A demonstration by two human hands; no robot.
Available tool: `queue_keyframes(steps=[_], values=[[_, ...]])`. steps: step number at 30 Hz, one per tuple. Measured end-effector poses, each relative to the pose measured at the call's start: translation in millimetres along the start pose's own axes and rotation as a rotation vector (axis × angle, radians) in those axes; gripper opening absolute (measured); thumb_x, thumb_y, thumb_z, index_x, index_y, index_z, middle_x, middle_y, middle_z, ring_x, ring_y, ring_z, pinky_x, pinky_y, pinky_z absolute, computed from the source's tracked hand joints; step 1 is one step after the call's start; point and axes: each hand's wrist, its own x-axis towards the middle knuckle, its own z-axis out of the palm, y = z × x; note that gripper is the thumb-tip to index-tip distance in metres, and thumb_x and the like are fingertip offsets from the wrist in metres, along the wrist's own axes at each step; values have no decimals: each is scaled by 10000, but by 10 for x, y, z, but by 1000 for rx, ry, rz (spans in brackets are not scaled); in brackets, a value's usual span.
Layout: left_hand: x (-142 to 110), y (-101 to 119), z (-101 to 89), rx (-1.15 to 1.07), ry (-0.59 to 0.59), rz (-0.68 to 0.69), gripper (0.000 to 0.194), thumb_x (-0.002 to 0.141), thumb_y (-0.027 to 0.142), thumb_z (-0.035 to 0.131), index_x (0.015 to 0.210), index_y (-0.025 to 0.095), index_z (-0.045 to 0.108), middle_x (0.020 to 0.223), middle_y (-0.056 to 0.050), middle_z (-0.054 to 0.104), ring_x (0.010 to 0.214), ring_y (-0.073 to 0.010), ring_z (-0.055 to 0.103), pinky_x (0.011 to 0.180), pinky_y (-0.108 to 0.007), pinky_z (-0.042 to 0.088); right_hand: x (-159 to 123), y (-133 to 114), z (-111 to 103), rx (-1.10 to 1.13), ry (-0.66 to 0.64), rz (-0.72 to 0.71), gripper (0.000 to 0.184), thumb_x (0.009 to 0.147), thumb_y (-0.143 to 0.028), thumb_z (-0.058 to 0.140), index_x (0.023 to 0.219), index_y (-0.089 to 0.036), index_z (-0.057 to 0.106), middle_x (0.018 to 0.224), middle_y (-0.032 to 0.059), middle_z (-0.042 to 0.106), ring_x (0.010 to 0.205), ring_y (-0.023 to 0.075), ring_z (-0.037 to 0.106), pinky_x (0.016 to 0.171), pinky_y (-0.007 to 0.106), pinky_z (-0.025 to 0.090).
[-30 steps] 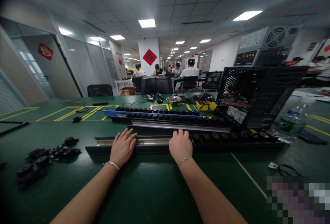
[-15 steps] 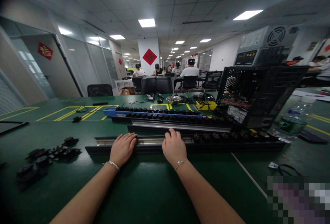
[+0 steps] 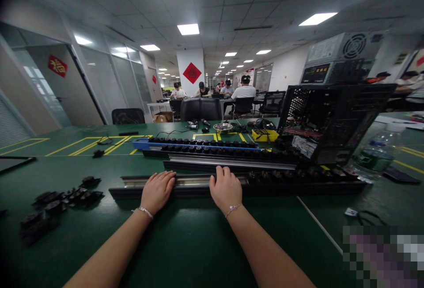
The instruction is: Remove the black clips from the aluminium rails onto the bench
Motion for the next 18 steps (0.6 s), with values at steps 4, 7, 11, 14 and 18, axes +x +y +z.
queue_keyframes(steps=[4, 7, 11, 14, 18], values=[[-1, 0, 3, 2, 0, -1, 382, 920, 375, 319, 1114, 237, 618, 1162, -33, 652, 1114, -203, 565, 1007, -421, 361, -26, -43, 14, 69, 8, -77, 340, 891, -317, 369, 1145, -162, 534, 1059, 103, 584, 883, 198, 563, 751, 303, 394], [-2, -2, -3, 4, -16, -8, 389, 923, 377, 310, 1133, 239, 606, 1173, -32, 647, 1127, -204, 556, 1010, -427, 358, -43, -68, 25, 125, 12, -153, 323, 889, -297, 372, 1135, -165, 534, 1054, 96, 591, 899, 193, 561, 781, 295, 396], [4, 16, -14, 2, -49, 0, 402, 927, 378, 296, 1174, 233, 577, 1204, -38, 628, 1150, -202, 538, 1026, -434, 346, -60, -95, 33, 178, 13, -229, 285, 875, -259, 388, 1095, -165, 544, 1033, 89, 596, 904, 189, 559, 809, 290, 396], [16, 61, -18, -13, -77, 29, 415, 925, 383, 297, 1218, 221, 543, 1226, -50, 613, 1165, -203, 525, 1029, -433, 350, -70, -114, 33, 197, 14, -253, 264, 867, -241, 397, 1067, -161, 550, 1031, 89, 595, 897, 189, 558, 813, 300, 404], [30, 154, -42, -49, -98, 106, 409, 917, 382, 321, 1244, 232, 515, 1265, -48, 583, 1230, -213, 461, 1049, -439, 332, -85, -135, 45, 233, 21, -291, 267, 857, -218, 403, 1074, -159, 546, 1054, 90, 588, 896, 195, 552, 822, 322, 421]])
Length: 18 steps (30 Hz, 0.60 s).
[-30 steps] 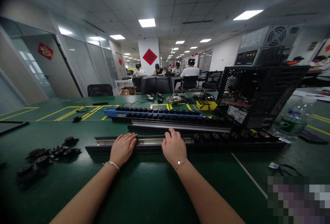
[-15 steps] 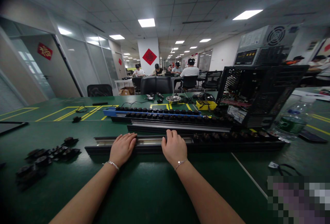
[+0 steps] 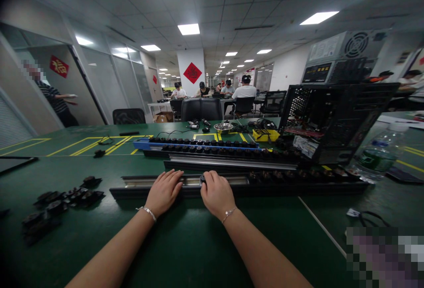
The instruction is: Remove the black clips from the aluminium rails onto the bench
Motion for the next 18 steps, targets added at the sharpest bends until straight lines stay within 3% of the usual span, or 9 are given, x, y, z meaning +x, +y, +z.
queue_keyframes(steps=[9, 18], values=[[-4, 249, -23, -36, -37, 161, 346, 880, 408, 408, 1173, 306, 561, 1331, -33, 509, 1341, -264, 282, 1092, -508, 240, -24, 12, 106, 202, 21, -143, 342, 806, -104, 358, 1115, -146, 500, 1059, 107, 579, 975, 198, 535, 900, 354, 448], [-9, 376, 78, 11, -49, 186, 435, 853, 469, 442, 1273, 367, 479, 1352, -65, 463, 1332, -298, 283, 1070, -539, 245, -44, 50, 173, 194, -100, -161, 423, 788, -85, 337, 1181, -118, 488, 1123, 112, 614, 1030, 179, 555, 987, 382, 384]])
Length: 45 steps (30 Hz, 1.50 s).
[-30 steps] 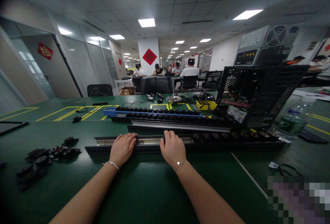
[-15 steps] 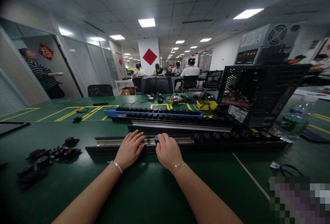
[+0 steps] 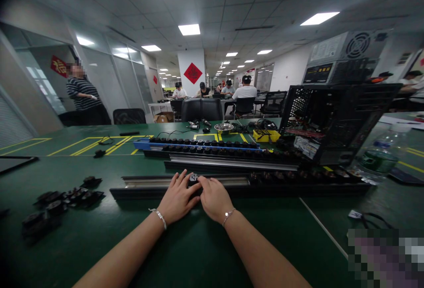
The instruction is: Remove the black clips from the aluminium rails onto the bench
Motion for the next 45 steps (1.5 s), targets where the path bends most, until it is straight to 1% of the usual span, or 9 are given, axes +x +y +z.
queue_keyframes(steps=[3, 6, 9, 14, 21, 28, 36, 40, 45], values=[[-3, 6, 12, 37, -1, -48, 438, 852, 471, 442, 1278, 373, 473, 1359, -69, 466, 1327, -307, 294, 1063, -549, 247, -8, -15, -10, -46, -34, 7, 425, 804, -107, 359, 1203, -153, 499, 1194, 88, 598, 1120, 175, 513, 1051, 402, 301], [-1, 9, -3, 45, -10, -82, 417, 864, 461, 418, 1263, 363, 491, 1347, -65, 489, 1318, -304, 318, 1063, -550, 250, -24, -33, -19, -128, -20, 26, 416, 814, -165, 409, 1216, -195, 514, 1300, 75, 532, 1242, 202, 409, 1084, 443, 222], [4, 2, -39, 31, -6, -100, 405, 870, 470, 399, 1250, 380, 506, 1334, -55, 508, 1312, -300, 334, 1061, -554, 255, -37, -22, -40, -209, 5, 71, 393, 823, -239, 441, 1202, -208, 539, 1348, 76, 489, 1276, 229, 367, 1089, 468, 185], [8, -19, -104, 21, 3, -150, 368, 866, 472, 408, 1183, 388, 576, 1289, -40, 556, 1293, -299, 370, 1055, -554, 273, -39, 25, -71, -276, 4, 130, 374, 828, -326, 461, 1162, -203, 577, 1310, 87, 525, 1245, 248, 402, 1080, 476, 189], [-10, -12, -109, 83, 41, -249, 360, 886, 463, 356, 1108, 391, 631, 1243, -40, 594, 1266, -310, 411, 1048, -568, 252, -38, 43, -57, -273, -4, 132, 333, 827, -336, 471, 1102, -205, 605, 1300, 77, 535, 1224, 240, 423, 1070, 454, 210], [-32, 93, -99, 111, -12, -353, 515, 831, 609, 344, 1259, 379, 517, 1304, -113, 541, 1270, -411, 368, 979, -665, 241, -40, 43, -68, -294, -8, 116, 311, 843, -336, 458, 1068, -200, 624, 1296, 83, 537, 1221, 244, 427, 1061, 452, 230], [-48, 17, -166, 155, -15, -396, 493, 845, 595, 318, 1197, 366, 576, 1273, -115, 567, 1279, -399, 360, 988, -680, 194, -40, 49, -66, -299, -15, 114, 306, 847, -343, 453, 1052, -204, 633, 1302, 82, 534, 1226, 245, 425, 1057, 450, 240], [-67, -36, -231, 166, -73, -448, 521, 836, 608, 322, 1216, 348, 565, 1273, -133, 565, 1272, -412, 363, 955, -704, 215, -36, 50, -72, -296, -18, 115, 303, 844, -340, 457, 1052, -207, 633, 1304, 84, 531, 1228, 244, 422, 1053, 450, 245], [-69, -166, -346, 149, -227, -518, 561, 830, 628, 287, 1245, 348, 540, 1306, -157, 532, 1266, -431, 363, 918, -709, 260, -33, 45, -79, -290, -24, 119, 310, 850, -347, 446, 1052, -203, 631, 1306, 84, 529, 1226, 244, 423, 1053, 446, 246]])
